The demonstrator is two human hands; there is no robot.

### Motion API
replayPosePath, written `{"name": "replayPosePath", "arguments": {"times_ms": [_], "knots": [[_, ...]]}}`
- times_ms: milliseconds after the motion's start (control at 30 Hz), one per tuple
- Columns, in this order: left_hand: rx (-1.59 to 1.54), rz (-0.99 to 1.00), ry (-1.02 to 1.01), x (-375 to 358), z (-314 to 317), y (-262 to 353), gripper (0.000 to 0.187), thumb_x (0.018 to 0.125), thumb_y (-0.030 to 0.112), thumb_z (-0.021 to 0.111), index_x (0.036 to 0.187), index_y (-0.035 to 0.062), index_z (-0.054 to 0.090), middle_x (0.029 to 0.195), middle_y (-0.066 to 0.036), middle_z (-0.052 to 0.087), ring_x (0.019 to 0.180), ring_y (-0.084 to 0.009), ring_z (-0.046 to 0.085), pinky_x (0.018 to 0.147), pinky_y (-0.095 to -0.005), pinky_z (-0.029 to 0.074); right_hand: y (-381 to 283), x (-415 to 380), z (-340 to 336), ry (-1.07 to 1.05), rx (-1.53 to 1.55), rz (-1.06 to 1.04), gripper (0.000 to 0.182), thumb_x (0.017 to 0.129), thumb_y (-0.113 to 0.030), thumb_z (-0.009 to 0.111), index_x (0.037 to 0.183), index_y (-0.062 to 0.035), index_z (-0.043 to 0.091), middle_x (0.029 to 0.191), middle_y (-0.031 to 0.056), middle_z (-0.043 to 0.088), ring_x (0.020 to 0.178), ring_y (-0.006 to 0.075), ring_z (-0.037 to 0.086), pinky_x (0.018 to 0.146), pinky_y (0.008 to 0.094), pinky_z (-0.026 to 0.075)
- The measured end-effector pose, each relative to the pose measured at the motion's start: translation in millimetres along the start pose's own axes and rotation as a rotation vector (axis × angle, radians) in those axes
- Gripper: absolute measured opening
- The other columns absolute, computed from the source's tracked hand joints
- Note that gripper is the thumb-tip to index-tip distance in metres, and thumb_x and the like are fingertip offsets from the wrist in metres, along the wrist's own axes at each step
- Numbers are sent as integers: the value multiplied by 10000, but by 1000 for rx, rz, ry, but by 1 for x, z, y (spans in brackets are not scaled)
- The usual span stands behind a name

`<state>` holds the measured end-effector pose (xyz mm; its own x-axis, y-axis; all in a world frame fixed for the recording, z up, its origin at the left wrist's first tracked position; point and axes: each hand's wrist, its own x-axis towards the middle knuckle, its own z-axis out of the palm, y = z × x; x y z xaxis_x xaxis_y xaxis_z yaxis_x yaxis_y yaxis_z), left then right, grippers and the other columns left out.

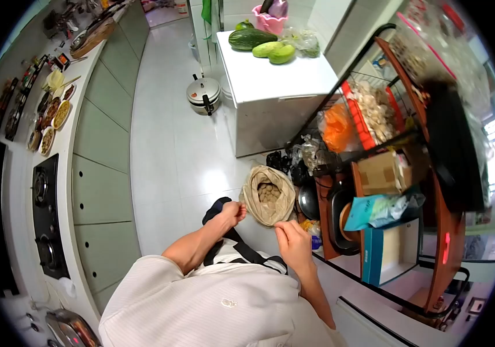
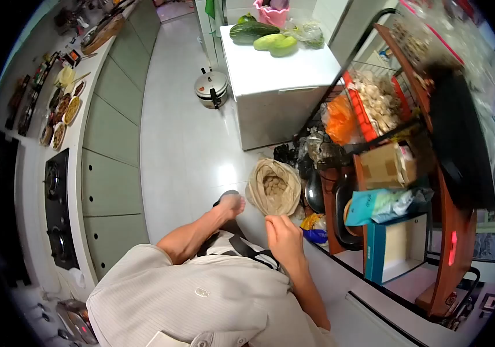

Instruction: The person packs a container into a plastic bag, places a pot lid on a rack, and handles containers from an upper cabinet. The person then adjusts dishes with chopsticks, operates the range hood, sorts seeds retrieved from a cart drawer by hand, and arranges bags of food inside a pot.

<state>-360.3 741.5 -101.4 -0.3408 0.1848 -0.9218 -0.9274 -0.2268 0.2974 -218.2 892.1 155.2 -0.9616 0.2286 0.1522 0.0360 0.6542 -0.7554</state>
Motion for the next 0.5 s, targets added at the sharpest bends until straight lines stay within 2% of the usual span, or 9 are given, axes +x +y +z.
{"name": "replayPosePath", "arguments": {"times_ms": [100,167,200,233,300,367,433,467,500], "knots": [[30,-20,6,63,-69,57,73,962,31,539,943,10,606,782,-81,625,637,-191,617,519,-280,534,-9,40,39,-30,-13,51,91,888,-34,654,970,-2,678,857,155,656,758,324,664,655,362,516],[64,-46,-81,46,-76,111,177,1002,73,472,908,5,606,737,-99,630,610,-191,609,518,-295,533,-18,69,63,-120,3,86,91,903,-90,645,978,-48,679,901,148,664,810,370,661,693,423,527],[24,-36,-169,46,-84,133,148,1005,39,458,1026,-29,588,830,-135,650,676,-232,660,591,-326,594,-26,81,72,-162,20,128,90,908,-106,644,977,-60,679,897,145,660,809,368,656,698,424,525],[26,-37,-169,48,-86,151,148,1005,39,458,1026,-29,588,830,-135,650,676,-232,660,591,-326,594,-32,92,81,-161,21,130,90,908,-106,644,977,-60,679,897,145,660,809,368,656,698,424,525],[-154,2,-213,43,-83,191,195,995,12,468,1150,-67,556,948,-174,651,808,-281,700,736,-355,638,-40,111,95,-203,44,157,83,907,-110,644,968,-65,679,888,139,657,807,367,649,703,424,522],[-321,66,-393,33,-74,233,261,987,3,486,1226,-93,530,1041,-203,643,946,-322,701,864,-368,631,-42,125,104,-235,30,145,92,909,-109,642,977,-60,678,872,139,652,794,358,646,703,413,518],[-334,191,-521,6,-59,266,241,949,-32,501,1169,-85,582,1079,-191,653,1019,-313,662,908,-331,595,-44,141,111,-229,107,113,121,899,-80,651,1006,-32,683,858,155,651,766,303,667,681,357,517],[-347,194,-511,-7,-52,275,241,949,-32,501,1169,-85,582,1079,-191,653,1019,-313,662,908,-331,595,-48,151,114,-230,126,129,124,952,-94,608,1011,-15,683,827,119,666,757,264,672,702,346,517],[-366,231,-573,-21,-45,282,304,911,-72,477,1203,-96,559,1069,-206,654,953,-296,666,852,-325,594,-37,158,127,-245,128,125,124,952,-94,608,1011,-15,683,827,119,666,757,264,672,702,346,517]]}}
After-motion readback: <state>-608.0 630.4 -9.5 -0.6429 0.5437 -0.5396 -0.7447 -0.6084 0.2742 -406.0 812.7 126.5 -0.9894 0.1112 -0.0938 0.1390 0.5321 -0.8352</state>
